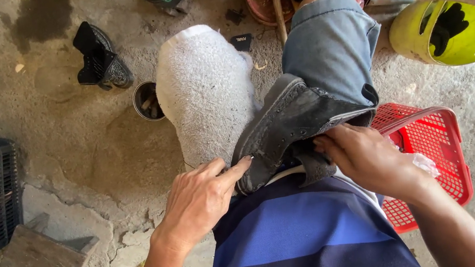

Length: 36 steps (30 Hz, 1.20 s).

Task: Hand-stitching a black leather boot using a needle and thread in a repair shop environment.

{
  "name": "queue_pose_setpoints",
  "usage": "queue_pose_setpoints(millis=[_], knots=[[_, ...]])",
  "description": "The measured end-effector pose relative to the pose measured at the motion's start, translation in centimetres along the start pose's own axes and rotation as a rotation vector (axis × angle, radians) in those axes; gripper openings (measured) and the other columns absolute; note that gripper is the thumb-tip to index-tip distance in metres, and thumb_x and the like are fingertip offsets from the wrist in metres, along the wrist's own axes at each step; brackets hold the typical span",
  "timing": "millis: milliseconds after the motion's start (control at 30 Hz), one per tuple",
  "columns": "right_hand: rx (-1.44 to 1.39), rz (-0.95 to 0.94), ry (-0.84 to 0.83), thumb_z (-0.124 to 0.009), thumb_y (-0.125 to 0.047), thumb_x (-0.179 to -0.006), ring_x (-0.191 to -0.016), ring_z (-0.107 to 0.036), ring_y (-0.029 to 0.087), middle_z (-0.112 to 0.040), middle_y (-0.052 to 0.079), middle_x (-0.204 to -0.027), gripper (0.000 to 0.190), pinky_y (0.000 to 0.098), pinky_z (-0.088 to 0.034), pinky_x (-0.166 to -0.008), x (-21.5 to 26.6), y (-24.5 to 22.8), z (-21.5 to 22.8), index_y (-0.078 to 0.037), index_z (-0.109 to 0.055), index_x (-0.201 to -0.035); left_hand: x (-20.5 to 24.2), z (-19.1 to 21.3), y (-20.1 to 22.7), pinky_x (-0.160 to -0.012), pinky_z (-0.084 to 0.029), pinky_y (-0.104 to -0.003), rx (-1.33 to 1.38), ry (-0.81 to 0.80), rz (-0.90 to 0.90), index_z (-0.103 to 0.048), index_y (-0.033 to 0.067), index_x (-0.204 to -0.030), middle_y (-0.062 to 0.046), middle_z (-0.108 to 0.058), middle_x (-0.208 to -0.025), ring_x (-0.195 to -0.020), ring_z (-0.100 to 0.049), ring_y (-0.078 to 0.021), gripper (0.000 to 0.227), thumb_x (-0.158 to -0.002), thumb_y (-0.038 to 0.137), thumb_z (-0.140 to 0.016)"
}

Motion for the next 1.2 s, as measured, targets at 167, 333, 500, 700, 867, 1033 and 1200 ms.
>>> queue_pose_setpoints(millis=[167, 333, 500, 700, 867, 1033, 1200], knots=[[0.002, 0.106, -0.101, -0.053, -0.044, -0.098, -0.105, -0.072, 0.030, -0.078, 0.004, -0.116, 0.038, 0.0473, -0.053, -0.088, -0.1, -2.1, -0.6, -0.021, -0.072, -0.121, 0.2, -0.2, 0.0, -0.045, -0.051, -0.047, -0.005, 0.017, 0.011, -0.067, 0.0225, -0.137, -0.005, -0.058, -0.079, -0.062, -0.067, -0.0296, 0.047, -0.092, 0.010, -0.063], [0.043, 0.138, -0.105, -0.057, -0.043, -0.096, -0.107, -0.072, 0.024, -0.077, -0.007, -0.118, 0.030, 0.0449, -0.055, -0.084, 0.6, -2.5, 0.5, -0.030, -0.076, -0.115, 0.4, -0.3, -0.1, -0.046, -0.052, -0.047, -0.014, 0.027, 0.016, -0.066, 0.0232, -0.138, -0.005, -0.058, -0.079, -0.063, -0.067, -0.0287, 0.046, -0.093, 0.011, -0.063], [-0.363, 0.407, 0.032, -0.062, -0.024, -0.097, -0.088, -0.072, 0.016, -0.077, 0.003, -0.099, 0.018, 0.0298, -0.056, -0.079, 1.9, -6.0, 4.8, -0.010, -0.073, -0.100, 0.3, -0.1, 0.1, -0.043, -0.051, -0.047, -0.016, 0.052, 0.005, -0.067, 0.0224, -0.137, -0.004, -0.056, -0.076, -0.061, -0.065, -0.0286, 0.047, -0.092, 0.010, -0.064], [-1.250, 0.417, -0.132, -0.063, -0.017, -0.100, -0.103, -0.075, 0.029, -0.072, 0.027, -0.117, 0.015, 0.0393, -0.061, -0.092, 2.0, -4.5, 3.8, -0.003, -0.069, -0.099, 0.2, -0.2, 0.0, -0.047, -0.052, -0.049, -0.005, 0.024, 0.024, -0.066, 0.0246, -0.137, -0.006, -0.059, -0.080, -0.065, -0.067, -0.0314, 0.047, -0.092, 0.011, -0.062], [-0.711, 0.328, 0.207, -0.072, -0.011, -0.090, -0.083, -0.077, 0.029, -0.078, 0.019, -0.081, 0.015, 0.0383, -0.058, -0.070, -0.2, -2.5, 2.8, 0.003, -0.077, -0.091, 0.1, -1.2, -0.9, -0.050, -0.050, -0.027, 0.074, -0.091, 0.084, -0.064, 0.0311, -0.139, -0.001, -0.064, -0.079, -0.056, -0.061, -0.0131, 0.043, -0.102, 0.015, -0.054], [-0.149, 0.152, 0.317, -0.075, -0.028, -0.087, -0.071, -0.072, 0.043, -0.072, 0.020, -0.066, 0.027, 0.0525, -0.054, -0.058, -3.0, -2.7, 0.6, -0.002, -0.076, -0.077, 0.0, -1.3, -1.0, -0.050, -0.050, -0.028, 0.072, -0.084, 0.075, -0.065, 0.0306, -0.138, -0.002, -0.065, -0.079, -0.056, -0.061, -0.0132, 0.042, -0.101, 0.015, -0.055], [0.072, 0.335, 0.340, -0.067, -0.021, -0.088, -0.077, -0.070, 0.037, -0.069, 0.015, -0.072, 0.017, 0.0474, -0.053, -0.066, -5.0, -5.1, 0.3, -0.007, -0.074, -0.085, 0.2, -1.8, -1.5, -0.049, -0.049, -0.026, 0.100, -0.038, 0.054, -0.062, 0.0352, -0.143, 0.003, -0.061, -0.074, -0.051, -0.057, -0.0098, 0.044, -0.104, 0.020, -0.050]])
Point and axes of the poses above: each hand's wrist, its own x-axis away from the middle knuckle, its own z-axis out of the back of the hand, y = z × x, the point moved 10 cm from there along -x, towards the middle knuckle
